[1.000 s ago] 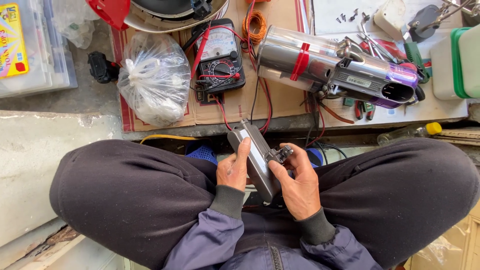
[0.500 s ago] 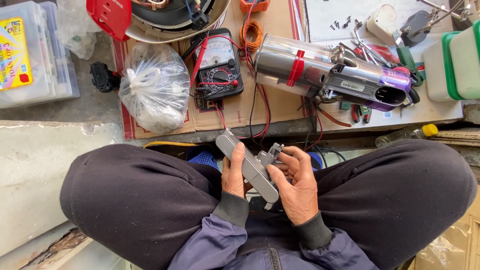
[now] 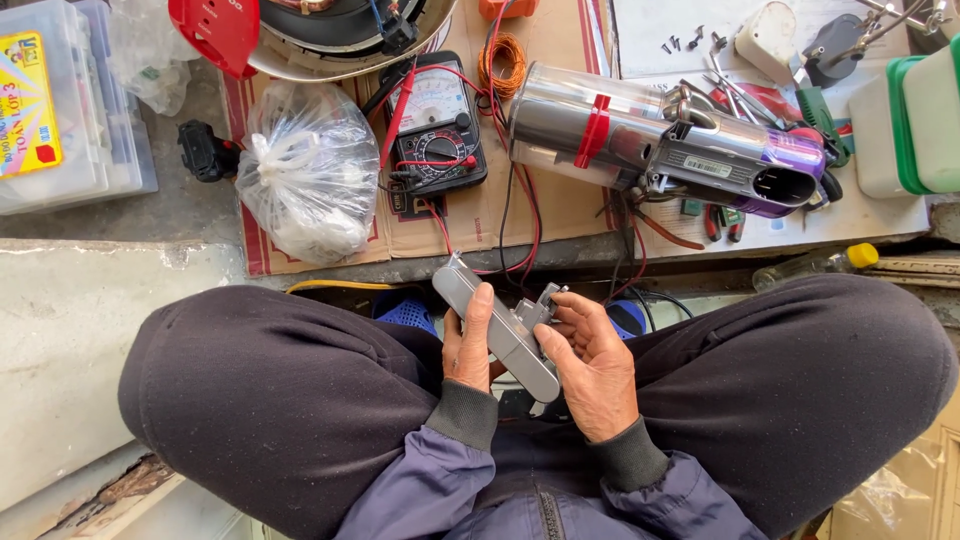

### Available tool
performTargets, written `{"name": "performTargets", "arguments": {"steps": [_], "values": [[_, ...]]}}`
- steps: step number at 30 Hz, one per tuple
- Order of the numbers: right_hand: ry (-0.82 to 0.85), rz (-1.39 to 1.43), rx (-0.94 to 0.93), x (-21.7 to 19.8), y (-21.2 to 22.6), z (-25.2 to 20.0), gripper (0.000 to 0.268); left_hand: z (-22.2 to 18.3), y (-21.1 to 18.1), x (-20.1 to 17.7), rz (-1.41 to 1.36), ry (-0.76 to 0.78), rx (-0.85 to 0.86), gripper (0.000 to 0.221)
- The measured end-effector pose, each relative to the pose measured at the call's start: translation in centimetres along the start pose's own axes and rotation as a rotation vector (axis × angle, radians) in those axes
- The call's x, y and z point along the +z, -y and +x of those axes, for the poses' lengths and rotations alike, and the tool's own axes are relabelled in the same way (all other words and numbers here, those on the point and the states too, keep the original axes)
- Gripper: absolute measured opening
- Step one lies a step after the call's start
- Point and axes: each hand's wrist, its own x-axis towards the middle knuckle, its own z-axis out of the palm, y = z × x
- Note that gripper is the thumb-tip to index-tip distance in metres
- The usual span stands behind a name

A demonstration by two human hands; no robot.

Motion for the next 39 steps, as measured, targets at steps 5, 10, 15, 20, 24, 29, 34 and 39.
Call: {"name": "performTargets", "arguments": {"steps": [5, 10, 15, 20, 24, 29, 34, 39], "values": [[0.009, 0.013, -0.009, 0.0, -0.1, 0.1, 0.050, 0.2, 0.3, -0.2, -0.007, -0.011, 0.007, 0.103], [0.010, 0.002, 0.005, 0.0, 0.1, 0.2, 0.049, 0.6, 0.7, -0.3, -0.022, -0.022, 0.017, 0.104], [0.006, -0.009, -0.011, 0.1, 0.1, 0.3, 0.057, 0.7, 0.7, -0.2, -0.011, -0.028, 0.021, 0.106], [0.013, 0.001, -0.019, 0.0, 0.0, 0.3, 0.060, 0.7, 0.7, -0.2, -0.019, -0.041, 0.023, 0.105], [0.008, -0.008, -0.001, 0.0, -0.1, 0.3, 0.053, 0.8, 0.8, -0.2, 0.008, -0.043, 0.026, 0.111], [-0.008, 0.012, 0.007, 0.1, 0.2, 0.1, 0.047, 0.6, 0.8, -0.2, 0.014, -0.036, 0.050, 0.106], [-0.004, 0.032, 0.003, 0.1, -0.1, 0.1, 0.045, 1.1, 1.4, -0.5, -0.012, -0.033, 0.051, 0.100], [0.002, 0.043, -0.023, 0.2, -0.2, 0.0, 0.044, 0.0, 0.4, -0.5, -0.001, -0.001, 0.039, 0.105]]}}
